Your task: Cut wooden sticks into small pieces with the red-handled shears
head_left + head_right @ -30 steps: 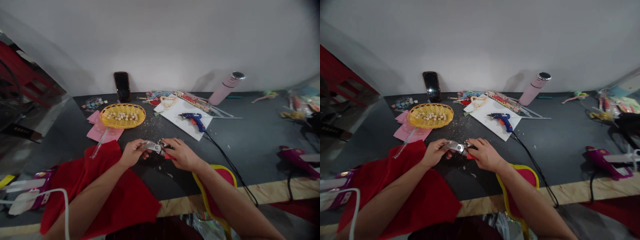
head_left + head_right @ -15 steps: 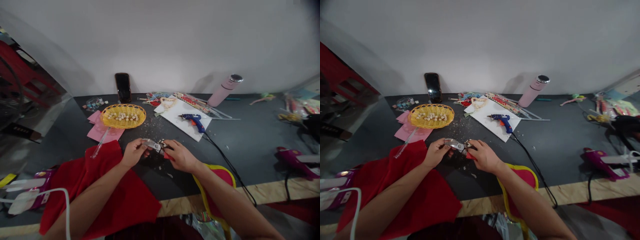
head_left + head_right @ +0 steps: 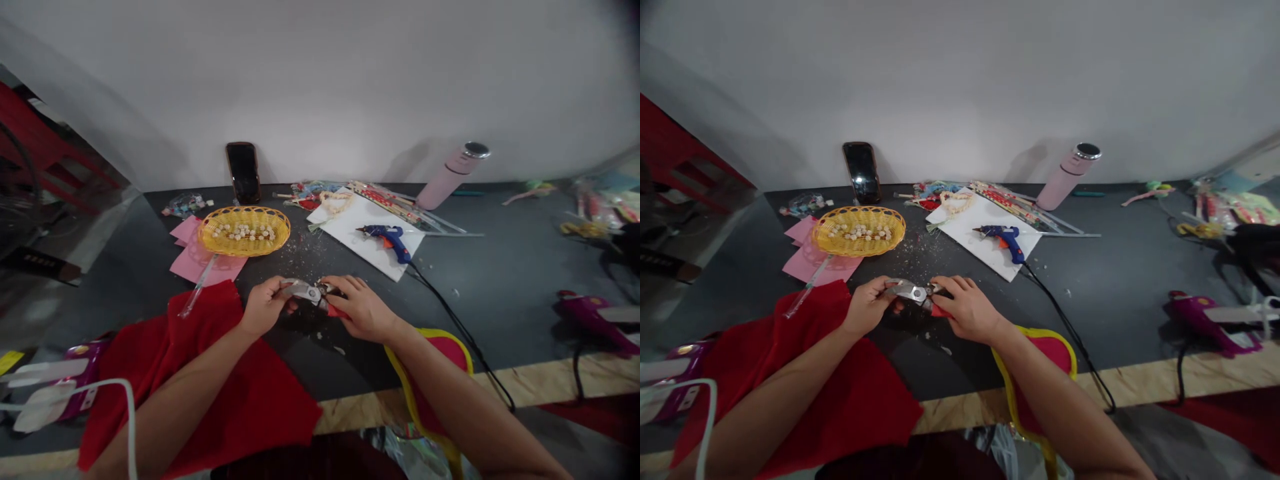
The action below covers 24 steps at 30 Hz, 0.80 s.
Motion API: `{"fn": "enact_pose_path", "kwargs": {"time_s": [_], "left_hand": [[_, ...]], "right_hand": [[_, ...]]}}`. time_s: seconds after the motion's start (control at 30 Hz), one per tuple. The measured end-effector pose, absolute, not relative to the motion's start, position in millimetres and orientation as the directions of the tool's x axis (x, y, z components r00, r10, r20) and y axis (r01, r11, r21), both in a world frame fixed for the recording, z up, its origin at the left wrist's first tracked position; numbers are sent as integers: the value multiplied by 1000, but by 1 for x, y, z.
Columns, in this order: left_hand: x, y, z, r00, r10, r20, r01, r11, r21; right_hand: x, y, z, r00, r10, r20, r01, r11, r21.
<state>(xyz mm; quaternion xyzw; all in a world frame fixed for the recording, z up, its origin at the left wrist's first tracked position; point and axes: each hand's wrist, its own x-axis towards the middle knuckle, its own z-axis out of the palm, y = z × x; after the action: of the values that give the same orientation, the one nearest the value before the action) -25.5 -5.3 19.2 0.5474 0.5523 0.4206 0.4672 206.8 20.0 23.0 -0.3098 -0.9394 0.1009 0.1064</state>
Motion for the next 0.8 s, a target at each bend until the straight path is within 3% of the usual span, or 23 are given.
{"fn": "enact_pose_path", "kwargs": {"time_s": [0.43, 0.8], "left_hand": [[-26, -5, 12, 27, 998, -51, 146, 47, 988], [-26, -7, 19, 68, 998, -13, 204, -2, 979]], "right_hand": [[198, 10, 14, -743, 647, 174, 597, 757, -266], [203, 16, 24, -766, 620, 172, 580, 780, -234]]}}
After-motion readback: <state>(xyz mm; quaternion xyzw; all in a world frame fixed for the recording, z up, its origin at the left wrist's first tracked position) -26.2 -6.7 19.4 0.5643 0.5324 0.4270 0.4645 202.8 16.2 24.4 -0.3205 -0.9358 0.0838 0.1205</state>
